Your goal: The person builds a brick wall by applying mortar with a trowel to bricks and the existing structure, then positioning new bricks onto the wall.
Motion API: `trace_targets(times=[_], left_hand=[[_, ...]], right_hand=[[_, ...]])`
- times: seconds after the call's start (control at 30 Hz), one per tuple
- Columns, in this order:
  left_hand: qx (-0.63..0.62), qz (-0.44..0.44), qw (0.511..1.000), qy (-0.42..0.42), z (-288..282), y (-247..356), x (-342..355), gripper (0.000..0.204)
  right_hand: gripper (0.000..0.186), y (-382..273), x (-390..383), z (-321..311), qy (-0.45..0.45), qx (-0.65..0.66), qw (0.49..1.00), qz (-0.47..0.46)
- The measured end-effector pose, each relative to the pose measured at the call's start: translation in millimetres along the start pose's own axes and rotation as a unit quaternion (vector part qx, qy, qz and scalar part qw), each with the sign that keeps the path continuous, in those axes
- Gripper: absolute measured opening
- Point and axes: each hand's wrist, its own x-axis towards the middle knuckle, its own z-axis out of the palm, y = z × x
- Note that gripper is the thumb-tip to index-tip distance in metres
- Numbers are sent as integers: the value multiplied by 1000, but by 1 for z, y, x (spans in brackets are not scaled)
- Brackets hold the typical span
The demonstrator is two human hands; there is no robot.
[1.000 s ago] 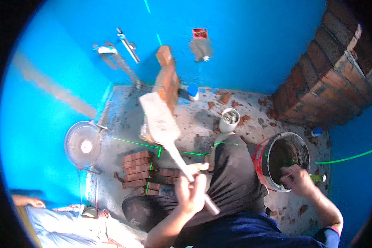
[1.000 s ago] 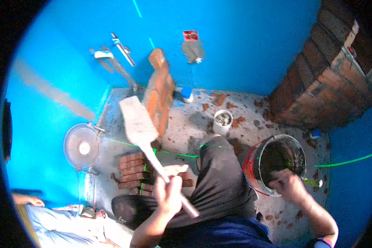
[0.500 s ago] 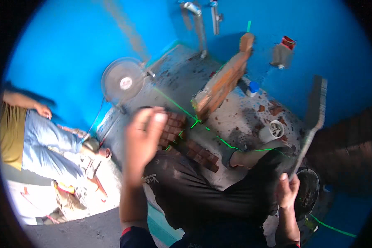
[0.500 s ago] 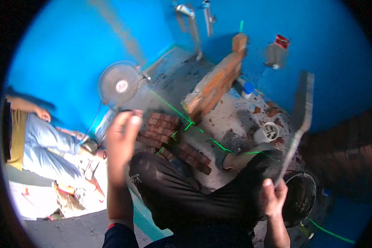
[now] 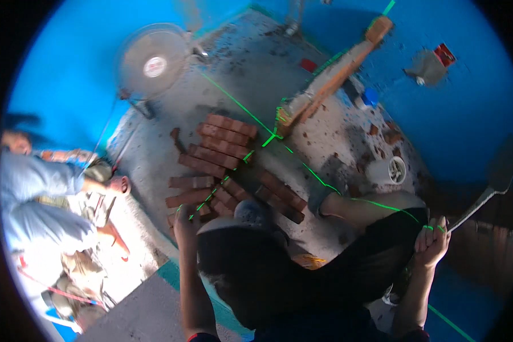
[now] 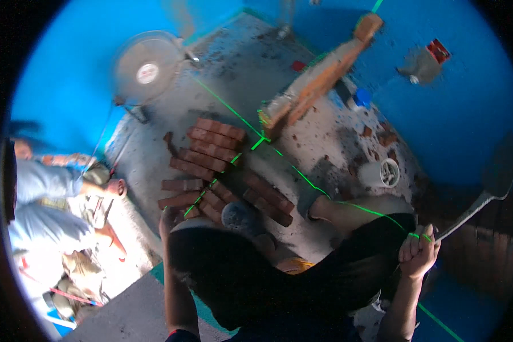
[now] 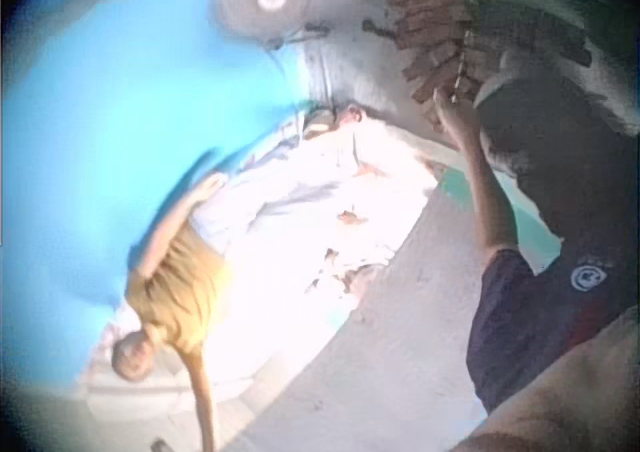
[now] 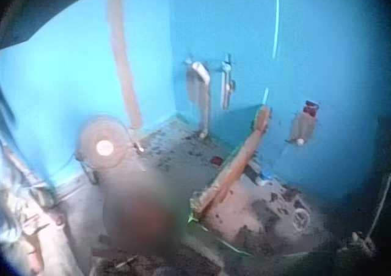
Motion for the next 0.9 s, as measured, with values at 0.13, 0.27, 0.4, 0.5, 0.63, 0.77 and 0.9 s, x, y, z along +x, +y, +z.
trace_targets(times=[0.13,0.27,0.4,0.5,0.63,0.77,0.9], left_hand=[[30,100,985,-138,93,34,27,22],[84,356,886,-284,189,61,43,54],[171,426,793,-402,243,63,41,86],[178,423,774,-435,264,69,48,99],[242,452,744,-429,290,69,65,78],[294,385,711,-510,291,86,81,47],[76,450,811,-366,237,125,64,41]], right_hand=[[27,4,4,13,-42,-15,999,-20],[31,-3,10,45,49,-62,997,-23],[28,-2,11,41,8,-122,992,-37],[19,-1,6,33,3,-156,987,-47],[30,-11,-16,-22,121,-351,928,37],[39,-2,-17,-45,99,-437,893,51],[17,4,-7,-20,73,-436,897,-22]])
